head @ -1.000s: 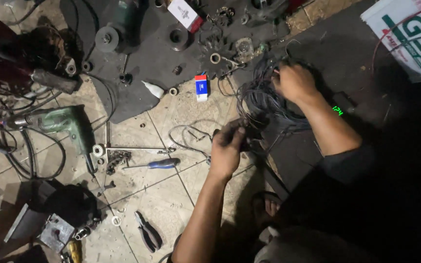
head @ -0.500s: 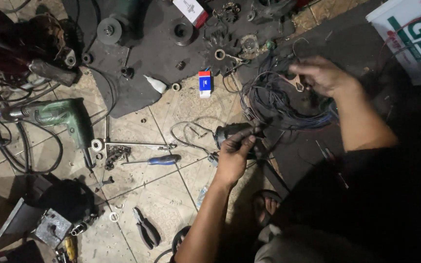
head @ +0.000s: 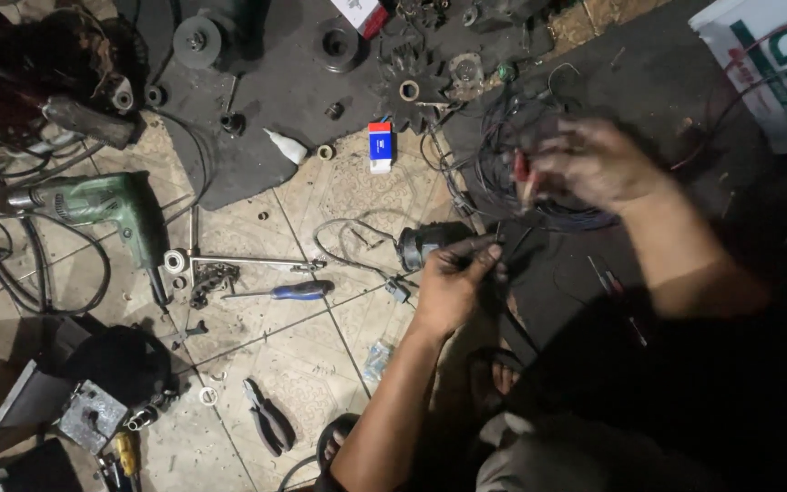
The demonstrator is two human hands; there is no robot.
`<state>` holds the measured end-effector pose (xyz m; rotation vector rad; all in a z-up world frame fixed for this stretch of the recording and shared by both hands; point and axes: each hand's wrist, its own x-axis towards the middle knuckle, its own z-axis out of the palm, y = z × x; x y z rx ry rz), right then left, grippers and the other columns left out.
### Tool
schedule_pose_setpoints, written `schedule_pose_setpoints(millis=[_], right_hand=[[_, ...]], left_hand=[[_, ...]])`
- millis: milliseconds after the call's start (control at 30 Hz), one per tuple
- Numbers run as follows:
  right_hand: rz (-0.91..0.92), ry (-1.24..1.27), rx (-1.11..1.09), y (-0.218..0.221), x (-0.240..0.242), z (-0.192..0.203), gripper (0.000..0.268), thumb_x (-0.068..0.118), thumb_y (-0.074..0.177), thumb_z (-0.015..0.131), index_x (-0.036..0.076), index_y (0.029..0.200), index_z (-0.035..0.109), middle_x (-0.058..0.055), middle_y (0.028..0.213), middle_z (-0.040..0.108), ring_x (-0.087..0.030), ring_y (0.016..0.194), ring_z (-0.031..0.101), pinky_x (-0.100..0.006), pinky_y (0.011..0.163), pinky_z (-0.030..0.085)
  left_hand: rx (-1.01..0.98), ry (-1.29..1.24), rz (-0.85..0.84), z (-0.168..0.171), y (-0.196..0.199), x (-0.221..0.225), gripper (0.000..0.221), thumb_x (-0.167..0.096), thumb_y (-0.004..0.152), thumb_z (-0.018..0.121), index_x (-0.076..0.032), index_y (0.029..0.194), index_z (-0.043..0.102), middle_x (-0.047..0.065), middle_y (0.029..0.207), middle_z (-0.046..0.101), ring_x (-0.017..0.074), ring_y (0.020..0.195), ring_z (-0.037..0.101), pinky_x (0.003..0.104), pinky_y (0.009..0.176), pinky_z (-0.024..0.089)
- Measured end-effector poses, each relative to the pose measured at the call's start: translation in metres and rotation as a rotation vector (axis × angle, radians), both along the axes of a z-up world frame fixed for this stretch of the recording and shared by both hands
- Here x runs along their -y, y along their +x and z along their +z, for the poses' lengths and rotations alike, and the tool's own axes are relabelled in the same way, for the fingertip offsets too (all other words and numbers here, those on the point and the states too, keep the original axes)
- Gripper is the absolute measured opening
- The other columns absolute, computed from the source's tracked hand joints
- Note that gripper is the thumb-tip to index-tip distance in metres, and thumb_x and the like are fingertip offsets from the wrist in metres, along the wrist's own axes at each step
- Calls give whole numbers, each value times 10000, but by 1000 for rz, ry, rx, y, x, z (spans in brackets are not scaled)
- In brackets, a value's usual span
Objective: Repairing a starter motor by disassembling components and using tools on a workshop floor.
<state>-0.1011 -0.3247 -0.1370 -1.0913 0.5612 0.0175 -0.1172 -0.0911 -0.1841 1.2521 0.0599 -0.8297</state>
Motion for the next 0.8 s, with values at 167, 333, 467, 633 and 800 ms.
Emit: schedule_pose_setpoints(millis=[167,333,467,633,800], right_hand=[[40,-34,125,2,-9,-28,524,-43,822,768,22,1320,619,-173,1110,727,-280,887,760,-408,577,672],[6,-22,163,3,-11,-23,424,-28,865,751,-6,1271,628,-180,1056,746,-310,757,766,-421,473,649],[-29,-8,172,1,-13,-21,363,-28,865,749,-17,1210,637,-160,969,742,-289,719,765,-400,510,661],[3,14,179,-1,-18,-21,373,-35,858,746,-15,1207,616,-179,968,741,-319,664,756,-387,476,648],[18,-33,168,-2,-23,-10,506,-73,831,736,8,1316,619,-161,1122,742,-265,896,765,-353,645,679]], left_hand=[[54,38,-43,16,1,2,198,-97,953,744,18,1113,768,179,793,748,179,752,712,329,684,604],[86,81,-50,39,7,3,198,-111,979,710,14,1119,771,166,793,741,142,788,645,337,702,584],[56,81,-42,37,6,1,188,-115,988,692,13,1102,769,140,763,731,155,750,687,313,714,589],[107,124,-85,35,6,2,180,-140,990,700,-2,1075,778,159,749,734,168,742,684,336,703,577],[93,152,-78,38,5,9,237,-191,978,714,-15,1126,772,164,823,746,185,814,671,359,776,571]])
